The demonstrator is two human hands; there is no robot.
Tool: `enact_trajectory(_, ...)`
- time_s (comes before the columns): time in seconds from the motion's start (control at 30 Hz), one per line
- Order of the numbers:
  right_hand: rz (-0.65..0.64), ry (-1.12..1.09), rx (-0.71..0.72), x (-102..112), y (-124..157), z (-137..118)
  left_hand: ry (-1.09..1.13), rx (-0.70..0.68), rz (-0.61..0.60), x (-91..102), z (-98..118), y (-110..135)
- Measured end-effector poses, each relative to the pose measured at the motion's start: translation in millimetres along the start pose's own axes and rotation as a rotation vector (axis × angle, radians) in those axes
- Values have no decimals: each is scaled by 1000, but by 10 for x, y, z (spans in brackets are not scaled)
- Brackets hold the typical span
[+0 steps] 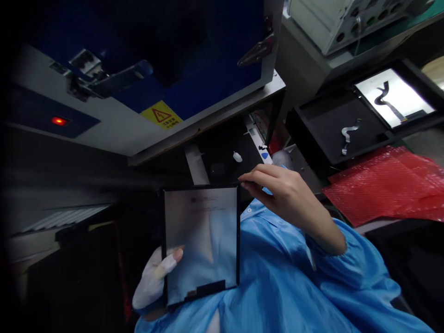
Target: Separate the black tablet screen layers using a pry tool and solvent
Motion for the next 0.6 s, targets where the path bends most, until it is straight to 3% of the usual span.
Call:
enact_trajectory(0.2,-173,240,215,46,-184,-206,12,18,-52,-69,102,105)
enact_trajectory(0.4,-311,464,384,-56,-240,-363,-55,-14,-109,-156,289,245)
enact_trajectory(0.6,-321,513,408,-199,-241,-360,-121,-93,-241,-280,461,199)
Point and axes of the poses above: each hand's wrist, its own y-axis away from the middle knuckle, its own x-axis out of the back of the hand, z = x × y, the point moved 9 cm from there along -y, towards the middle knuckle, and after that the axes turned 8 degrees about x, right-handed, at the moved point
